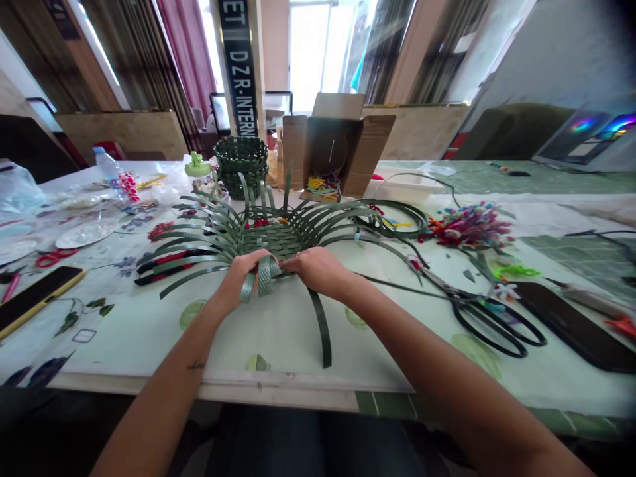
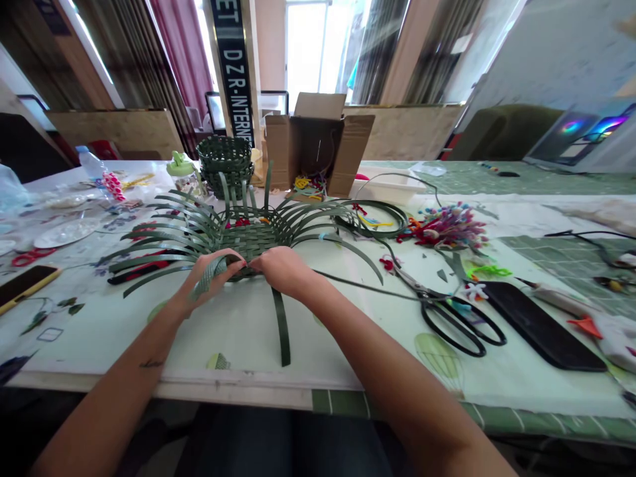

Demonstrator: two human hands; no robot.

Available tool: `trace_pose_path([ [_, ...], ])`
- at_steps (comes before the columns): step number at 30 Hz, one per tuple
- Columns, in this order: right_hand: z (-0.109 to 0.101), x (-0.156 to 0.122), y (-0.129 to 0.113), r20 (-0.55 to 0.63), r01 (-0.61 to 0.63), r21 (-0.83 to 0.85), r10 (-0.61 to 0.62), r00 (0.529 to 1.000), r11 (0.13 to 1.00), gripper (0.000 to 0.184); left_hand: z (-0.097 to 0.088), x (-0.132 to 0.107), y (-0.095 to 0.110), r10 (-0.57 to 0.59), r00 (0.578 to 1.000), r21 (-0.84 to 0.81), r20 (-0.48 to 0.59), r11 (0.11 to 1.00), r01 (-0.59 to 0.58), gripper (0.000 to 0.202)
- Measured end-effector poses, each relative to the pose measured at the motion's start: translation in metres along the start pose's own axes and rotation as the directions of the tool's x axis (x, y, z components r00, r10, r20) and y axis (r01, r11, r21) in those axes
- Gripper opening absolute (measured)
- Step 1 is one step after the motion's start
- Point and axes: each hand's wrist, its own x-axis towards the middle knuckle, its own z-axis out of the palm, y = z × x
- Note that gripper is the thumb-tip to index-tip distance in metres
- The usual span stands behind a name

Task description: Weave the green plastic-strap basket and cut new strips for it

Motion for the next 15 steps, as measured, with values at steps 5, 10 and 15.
trace_pose_path([
  [5, -0.002, 0.008, 0.006, 0.049, 0.054, -0.043, -0.051, 0.997, 0.998, 0.029, -0.004, 0.001, 0.007, 0.004, 1.000, -0.012, 0.008, 1.000, -0.004, 0.014],
  [10, 0.003, 0.009, 0.013, 0.066, 0.077, 0.009, -0.077, 0.995, 0.997, 0.026, 0.000, -0.003, 0.008, -0.028, 1.000, 0.012, 0.015, 1.000, 0.027, 0.017],
  [15, 0.001, 0.006, 0.010, 0.078, 0.026, 0.035, -0.029, 0.997, 0.999, 0.028, 0.007, -0.008, -0.009, 0.073, 0.997, 0.054, 0.033, 0.996, -0.075, 0.021],
])
